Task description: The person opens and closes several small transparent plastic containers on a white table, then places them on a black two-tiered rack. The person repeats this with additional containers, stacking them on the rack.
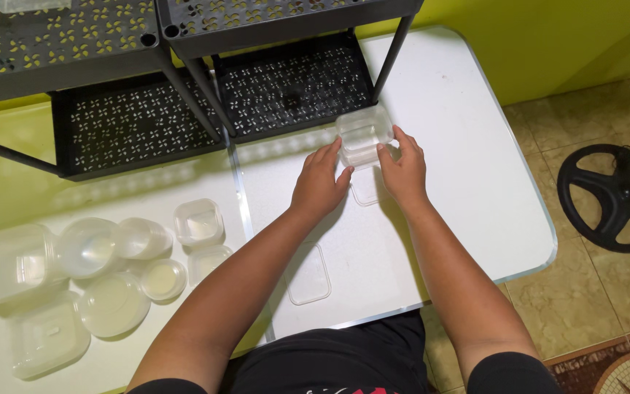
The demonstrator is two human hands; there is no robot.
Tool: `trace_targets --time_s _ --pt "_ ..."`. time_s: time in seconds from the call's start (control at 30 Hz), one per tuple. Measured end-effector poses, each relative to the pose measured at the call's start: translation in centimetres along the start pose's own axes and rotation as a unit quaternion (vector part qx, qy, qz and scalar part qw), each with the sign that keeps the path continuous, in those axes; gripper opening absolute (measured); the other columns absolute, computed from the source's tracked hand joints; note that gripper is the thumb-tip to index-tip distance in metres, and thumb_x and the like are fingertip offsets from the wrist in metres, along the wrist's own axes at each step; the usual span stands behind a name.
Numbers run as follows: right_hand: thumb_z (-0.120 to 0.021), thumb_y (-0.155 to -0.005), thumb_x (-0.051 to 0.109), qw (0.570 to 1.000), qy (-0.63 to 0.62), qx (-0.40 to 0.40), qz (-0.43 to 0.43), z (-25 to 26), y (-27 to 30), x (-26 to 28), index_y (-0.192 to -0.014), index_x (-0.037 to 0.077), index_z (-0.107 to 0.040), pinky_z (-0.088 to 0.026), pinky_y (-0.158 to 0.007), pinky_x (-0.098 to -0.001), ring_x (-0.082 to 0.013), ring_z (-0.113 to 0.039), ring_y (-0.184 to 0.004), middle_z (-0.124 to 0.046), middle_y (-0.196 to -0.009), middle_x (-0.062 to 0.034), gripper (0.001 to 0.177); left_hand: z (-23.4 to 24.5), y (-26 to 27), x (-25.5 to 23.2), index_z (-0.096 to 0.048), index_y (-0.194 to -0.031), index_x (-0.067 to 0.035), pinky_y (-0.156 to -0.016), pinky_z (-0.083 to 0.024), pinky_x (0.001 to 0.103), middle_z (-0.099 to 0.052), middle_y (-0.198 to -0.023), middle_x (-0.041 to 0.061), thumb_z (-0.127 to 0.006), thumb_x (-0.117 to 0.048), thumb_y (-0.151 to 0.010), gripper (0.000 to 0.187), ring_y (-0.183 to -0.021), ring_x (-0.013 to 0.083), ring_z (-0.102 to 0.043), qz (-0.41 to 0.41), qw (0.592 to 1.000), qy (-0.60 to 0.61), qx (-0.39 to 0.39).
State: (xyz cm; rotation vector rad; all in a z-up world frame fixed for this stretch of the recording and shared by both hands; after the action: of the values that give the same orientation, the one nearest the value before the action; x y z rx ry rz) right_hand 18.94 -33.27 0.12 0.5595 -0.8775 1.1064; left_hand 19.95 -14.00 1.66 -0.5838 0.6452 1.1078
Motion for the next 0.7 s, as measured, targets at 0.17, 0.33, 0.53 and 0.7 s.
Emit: trace_targets --time_s 0.17,0.33,0.53,0.7 --pt "-0.066 -0.098 0.020 0.994 0.005 -0.060 0.096 0.7 1.0 1.6 -0.149 0.004 -0.050 -0.047 -0.099 -0.0389 -0.0293 -0.050 -0.129 -0.056 -0.140 -0.0137 0.056 0.8 0.4 -0.1 -0.042 -0.153 -0.006 -0.113 -0.039 0.044 -0.053 -0.147 0.016 -0.064 -0.026 -0.096 0.065 -0.136 0.0347 -0.047 -0.012 1.000 0.015 -0.016" --pt "-0.068 -0.098 0.013 0.971 0.041 -0.110 0.210 1.1 4.8 3.3 -0.139 0.002 -0.058 -0.045 -0.105 -0.0421 -0.0326 -0.052 -0.126 -0.057 -0.136 -0.0159 0.044 2.6 3.0 -0.2 -0.048 -0.150 -0.006 -0.114 -0.041 0.043 -0.055 -0.146 0.018 -0.064 -0.023 -0.098 0.057 -0.135 0.0353 -0.050 -0.034 0.998 0.021 -0.042" --pt "-0.070 -0.091 0.010 0.974 -0.027 0.040 0.222 -0.4 10.7 4.1 -0.121 0.004 -0.068 -0.053 -0.086 -0.0359 -0.0261 -0.066 -0.103 -0.068 -0.113 -0.0123 0.030 5.0 10.6 -1.4 -0.045 -0.151 -0.010 -0.115 -0.034 0.052 -0.048 -0.150 0.019 -0.076 -0.036 -0.086 0.077 -0.139 0.0397 -0.042 -0.039 0.990 -0.076 0.109" --pt "-0.070 -0.090 0.010 0.971 -0.049 0.133 0.193 -2.1 13.7 4.2 -0.117 0.004 -0.070 -0.055 -0.082 -0.0332 -0.0224 -0.069 -0.098 -0.070 -0.110 -0.0104 0.028 6.1 15.5 -1.8 -0.039 -0.157 -0.019 -0.114 -0.020 0.065 -0.031 -0.161 0.021 -0.088 -0.049 -0.067 0.106 -0.145 0.0440 -0.025 0.021 0.966 -0.159 0.203"
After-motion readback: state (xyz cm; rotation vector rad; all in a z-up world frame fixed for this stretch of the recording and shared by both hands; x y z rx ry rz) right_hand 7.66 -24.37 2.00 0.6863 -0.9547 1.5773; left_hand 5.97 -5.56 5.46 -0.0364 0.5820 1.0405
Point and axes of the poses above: each hand's wrist, its own y-axis away from the middle knuckle, its own z-axis out of the back of the hand, x = y × z, the point moved 3 cm from there along -y, towards the middle knuckle
